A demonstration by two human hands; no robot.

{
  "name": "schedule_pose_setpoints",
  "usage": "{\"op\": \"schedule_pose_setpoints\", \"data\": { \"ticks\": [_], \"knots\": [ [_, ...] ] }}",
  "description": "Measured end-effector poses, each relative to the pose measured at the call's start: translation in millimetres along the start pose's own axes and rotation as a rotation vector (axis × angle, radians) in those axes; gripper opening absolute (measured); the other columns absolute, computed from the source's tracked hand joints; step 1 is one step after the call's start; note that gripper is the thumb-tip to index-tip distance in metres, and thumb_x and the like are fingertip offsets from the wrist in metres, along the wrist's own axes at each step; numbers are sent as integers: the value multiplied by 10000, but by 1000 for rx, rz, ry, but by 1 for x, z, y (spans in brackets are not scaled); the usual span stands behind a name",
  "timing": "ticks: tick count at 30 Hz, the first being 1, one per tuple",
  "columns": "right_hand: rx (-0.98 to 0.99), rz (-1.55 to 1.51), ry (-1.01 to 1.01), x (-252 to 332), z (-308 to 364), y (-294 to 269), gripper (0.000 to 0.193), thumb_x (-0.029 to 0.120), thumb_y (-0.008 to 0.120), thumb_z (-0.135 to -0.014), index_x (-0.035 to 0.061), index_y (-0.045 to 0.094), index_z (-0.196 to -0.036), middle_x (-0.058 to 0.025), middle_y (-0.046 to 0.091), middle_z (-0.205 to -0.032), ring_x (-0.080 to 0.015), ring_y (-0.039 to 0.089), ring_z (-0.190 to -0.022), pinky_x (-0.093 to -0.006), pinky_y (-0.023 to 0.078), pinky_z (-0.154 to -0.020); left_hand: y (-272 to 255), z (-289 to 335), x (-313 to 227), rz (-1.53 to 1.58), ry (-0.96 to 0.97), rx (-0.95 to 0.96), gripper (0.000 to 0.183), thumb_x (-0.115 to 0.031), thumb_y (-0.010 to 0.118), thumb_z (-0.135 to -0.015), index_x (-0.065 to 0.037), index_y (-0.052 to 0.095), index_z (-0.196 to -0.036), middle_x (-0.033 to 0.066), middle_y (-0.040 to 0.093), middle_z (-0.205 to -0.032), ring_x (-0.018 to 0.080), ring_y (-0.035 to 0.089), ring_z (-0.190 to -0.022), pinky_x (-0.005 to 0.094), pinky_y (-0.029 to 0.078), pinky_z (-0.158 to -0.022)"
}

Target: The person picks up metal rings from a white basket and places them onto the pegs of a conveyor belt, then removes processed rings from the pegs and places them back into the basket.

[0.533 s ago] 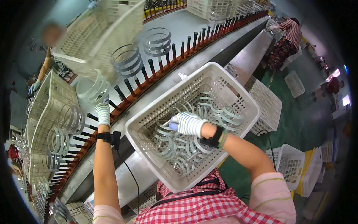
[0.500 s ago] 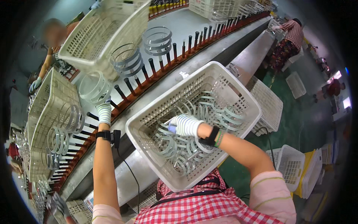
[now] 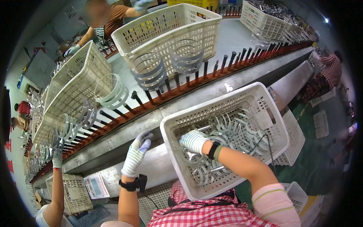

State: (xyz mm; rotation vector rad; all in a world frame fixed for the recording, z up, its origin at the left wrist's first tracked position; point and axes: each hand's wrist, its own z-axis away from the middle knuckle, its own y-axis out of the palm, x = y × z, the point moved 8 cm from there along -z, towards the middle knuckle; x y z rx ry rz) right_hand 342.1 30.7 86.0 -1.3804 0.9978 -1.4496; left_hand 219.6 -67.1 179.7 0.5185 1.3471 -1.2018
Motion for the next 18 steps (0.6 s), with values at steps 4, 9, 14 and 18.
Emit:
{"op": "schedule_pose_setpoints", "data": {
  "ticks": [4, 9, 14, 18],
  "knots": [
    [-346, -28, -63, -11, 48, -49, 192, 186, 541, -774, 54, 613, -893, -146, 605, -834, -303, 611, -730, -403, 487, -618, 6, 25, 6, 116, -57, 33, 381, -93, 482, -895, 4, 408, -1257, 117, 551, -1111, 115, 545, -921, 230, 446, -800],
    [-514, -261, 93, -36, 96, -151, 227, 254, 542, -817, 90, 608, -960, -118, 591, -793, -297, 592, -705, -398, 477, -608, 48, 6, -15, -203, 11, 291, 480, -167, 578, -835, -11, 413, -1258, 142, 524, -1159, 204, 518, -983, 296, 425, -843],
    [-652, -285, 77, -29, 113, -239, 207, 226, 577, -801, 89, 619, -949, -115, 597, -771, -299, 594, -683, -387, 481, -603, 115, -12, -62, -329, 202, 602, 525, -146, 622, -763, -3, 442, -1235, 210, 469, -1250, 332, 448, -1169, 378, 359, -971],
    [-737, -181, 69, -29, 115, -265, 207, 226, 585, -797, 75, 618, -934, -113, 602, -768, -293, 596, -667, -375, 481, -595, 134, -37, -49, -463, 496, 583, 363, -117, 587, -738, -1, 560, -1080, 228, 614, -920, 353, 582, -920, 396, 454, -808]
  ]
}}
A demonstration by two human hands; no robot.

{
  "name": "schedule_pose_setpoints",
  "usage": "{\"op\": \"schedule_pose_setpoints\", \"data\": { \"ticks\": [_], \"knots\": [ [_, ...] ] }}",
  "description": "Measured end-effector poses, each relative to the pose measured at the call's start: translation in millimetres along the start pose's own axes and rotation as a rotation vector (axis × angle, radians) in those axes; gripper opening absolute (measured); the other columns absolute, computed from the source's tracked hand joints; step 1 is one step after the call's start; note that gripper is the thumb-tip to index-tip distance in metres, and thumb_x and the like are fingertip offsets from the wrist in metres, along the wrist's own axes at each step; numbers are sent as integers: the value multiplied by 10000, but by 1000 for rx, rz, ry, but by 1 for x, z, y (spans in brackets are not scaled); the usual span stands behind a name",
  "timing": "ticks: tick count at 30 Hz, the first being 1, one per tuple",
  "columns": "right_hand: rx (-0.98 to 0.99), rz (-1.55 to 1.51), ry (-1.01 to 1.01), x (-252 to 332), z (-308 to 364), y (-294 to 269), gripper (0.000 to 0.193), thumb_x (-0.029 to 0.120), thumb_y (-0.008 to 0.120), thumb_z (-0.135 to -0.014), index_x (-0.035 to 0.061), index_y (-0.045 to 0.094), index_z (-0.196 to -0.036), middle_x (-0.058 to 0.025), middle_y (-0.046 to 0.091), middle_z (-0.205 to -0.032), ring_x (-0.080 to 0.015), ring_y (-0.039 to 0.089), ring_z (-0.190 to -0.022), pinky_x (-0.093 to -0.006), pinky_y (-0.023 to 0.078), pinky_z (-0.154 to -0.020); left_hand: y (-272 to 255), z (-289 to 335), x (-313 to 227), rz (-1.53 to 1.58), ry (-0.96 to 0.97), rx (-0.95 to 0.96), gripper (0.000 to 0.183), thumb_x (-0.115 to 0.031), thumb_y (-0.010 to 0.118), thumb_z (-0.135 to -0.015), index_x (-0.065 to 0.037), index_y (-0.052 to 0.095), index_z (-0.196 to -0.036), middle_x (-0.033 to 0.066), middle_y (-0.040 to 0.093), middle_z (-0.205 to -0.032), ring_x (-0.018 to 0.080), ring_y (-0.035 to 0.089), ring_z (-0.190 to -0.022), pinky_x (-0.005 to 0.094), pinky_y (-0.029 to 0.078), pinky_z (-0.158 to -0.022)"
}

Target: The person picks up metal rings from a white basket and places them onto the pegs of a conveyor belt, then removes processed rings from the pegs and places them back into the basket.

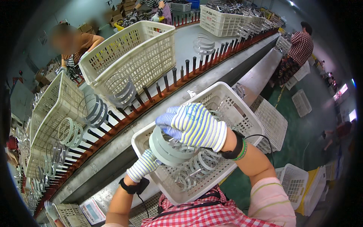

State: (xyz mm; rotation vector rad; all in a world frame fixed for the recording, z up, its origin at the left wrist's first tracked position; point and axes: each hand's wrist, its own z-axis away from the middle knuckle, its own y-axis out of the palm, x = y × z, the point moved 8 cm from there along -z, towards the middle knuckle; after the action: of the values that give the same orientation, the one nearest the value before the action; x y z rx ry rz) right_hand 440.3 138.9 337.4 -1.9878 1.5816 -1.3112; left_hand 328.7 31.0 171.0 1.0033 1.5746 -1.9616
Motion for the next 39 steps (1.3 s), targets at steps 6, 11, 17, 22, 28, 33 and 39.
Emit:
{"op": "schedule_pose_setpoints", "data": {
  "ticks": [6, 11, 17, 22, 28, 33, 39],
  "knots": [
    [-295, 137, 62, -3, 0, -72, 403, 279, 607, -812, 13, 548, -1109, -153, 590, -945, -260, 590, -814, -333, 468, -743, -39, -56, 50, -555, 16, -107, 233, -135, 510, -807, -9, 596, -983, 161, 639, -897, 323, 597, -838, 380, 468, -757],
    [-432, -170, 445, -59, 76, -112, 371, 218, 590, -849, -3, 531, -1140, -74, 593, -927, -134, 541, -812, -244, 439, -741, -124, -145, 100, -145, 95, -671, 288, -153, 357, -909, -66, 577, -1071, 183, 611, -740, 326, 597, -745, 430, 449, -649],
    [-722, -307, 820, -152, 158, -140, 305, 204, 538, -884, 2, 543, -1112, -22, 594, -814, -102, 524, -717, -242, 447, -657, -166, -108, 200, -822, -250, -807, 393, -331, 383, -899, -20, 611, -973, 234, 594, -675, 357, 597, -711, 459, 431, -631],
    [-498, -182, 988, -209, 203, -139, 241, 180, 539, -872, 4, 581, -1032, -44, 609, -805, -143, 536, -671, -276, 452, -630, -144, -114, 174, -853, -724, -502, 510, -462, 388, -870, -16, 636, -880, 231, 628, -762, 390, 597, -659, 486, 444, -629],
    [451, -185, 351, -182, 121, 135, 265, 108, 499, -787, 21, 583, -1024, -219, 594, -966, -362, 580, -869, -419, 456, -771, -149, -58, 153, -873, -582, -506, 299, -246, 413, -878, -105, 621, -1042, 157, 623, -1018, 337, 579, -943, 400, 454, -799],
    [781, 115, 307, -178, 139, 230, 283, 64, 462, -806, 19, 566, -1066, -195, 580, -1095, -320, 583, -987, -395, 486, -789, -127, -12, 119, -356, -715, -675, 399, -376, 528, -846, -66, 563, -1095, 185, 591, -1070, 357, 552, -1003, 402, 441, -825],
    [573, 242, 257, -199, 151, 152, 131, 87, 523, -764, 56, 596, -869, -129, 615, -878, -286, 620, -796, -402, 497, -659, -35, -15, -24, 612, -565, -459, 303, -221, 494, -911, 23, 548, -1083, 103, 621, -954, 160, 596, -854, 277, 488, -766]
  ]
}}
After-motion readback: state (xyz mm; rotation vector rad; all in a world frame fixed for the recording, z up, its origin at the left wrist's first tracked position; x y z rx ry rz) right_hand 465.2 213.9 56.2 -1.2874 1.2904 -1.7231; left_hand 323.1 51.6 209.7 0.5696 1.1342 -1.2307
